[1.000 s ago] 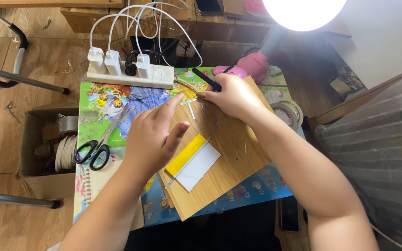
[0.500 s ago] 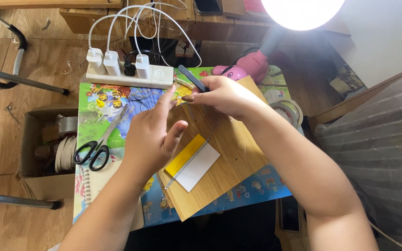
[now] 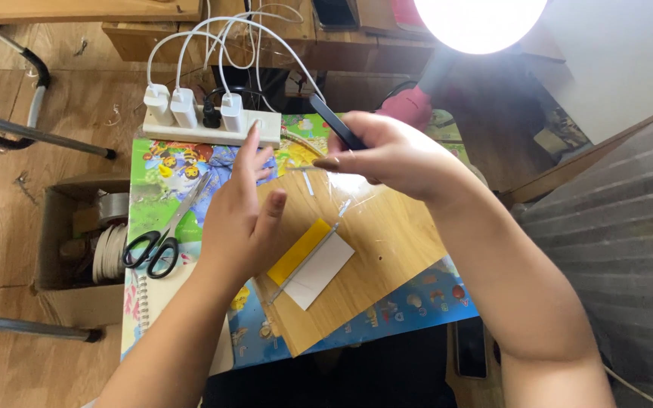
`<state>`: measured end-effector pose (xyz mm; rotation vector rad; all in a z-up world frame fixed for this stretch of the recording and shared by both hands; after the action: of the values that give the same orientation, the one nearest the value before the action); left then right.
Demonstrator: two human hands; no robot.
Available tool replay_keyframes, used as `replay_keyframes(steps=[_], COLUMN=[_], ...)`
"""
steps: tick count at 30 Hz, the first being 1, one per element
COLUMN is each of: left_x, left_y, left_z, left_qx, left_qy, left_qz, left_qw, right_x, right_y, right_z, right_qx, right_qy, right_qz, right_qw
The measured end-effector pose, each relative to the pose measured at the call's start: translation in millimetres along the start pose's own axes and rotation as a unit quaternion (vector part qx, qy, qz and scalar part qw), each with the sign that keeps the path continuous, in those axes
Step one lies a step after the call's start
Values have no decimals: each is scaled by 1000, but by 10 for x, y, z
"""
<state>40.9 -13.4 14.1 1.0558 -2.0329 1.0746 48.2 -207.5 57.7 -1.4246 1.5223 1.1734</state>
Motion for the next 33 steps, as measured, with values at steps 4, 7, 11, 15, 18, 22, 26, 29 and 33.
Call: replay_keyframes(steps=[4, 7, 11, 15, 18, 22, 26, 29, 33], left_x=[-39, -85, -54, 55, 231, 373, 447, 469, 468], left_y=[-38, -65, -89, -111, -116, -227, -329, -376, -449], left_z=[20, 16, 30, 105, 255, 474, 576, 624, 629], left_qx=[-46, -68, -81, -47, -94, -250, -313, -352, -378], left_qy=[78, 90, 32, -82, -59, 0, -33, -90, -137], left_qz=[-67, -104, -132, 53, 71, -32, -90, -104, -107], left_qw=[994, 988, 987, 994, 991, 968, 945, 926, 909], right_x=[268, 402, 466, 494, 531, 564, 607, 632, 631], right_y=[174, 235, 224, 164, 154, 160, 169, 160, 148], right_z=[-208, -319, -376, -376, -373, -403, -437, -455, -430], right_qx=[-44, -83, -103, -121, -137, -150, -164, -174, -185], right_qy=[44, 45, 14, 19, 22, 32, 40, 47, 59], right_qz=[8, 16, 19, 3, -9, -23, -30, -37, -50], right_qw=[998, 995, 994, 992, 990, 988, 985, 983, 980])
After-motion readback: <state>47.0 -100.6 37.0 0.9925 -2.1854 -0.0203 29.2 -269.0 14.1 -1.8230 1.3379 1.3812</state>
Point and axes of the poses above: each hand's wrist, its own y-axis away from the middle knuckle, its own z-axis out of the palm, x = y × z, the point moved 7 cm from there along -y, towards the middle knuckle, and after that the axes turned 6 degrees about x, right-handed, at the moved point
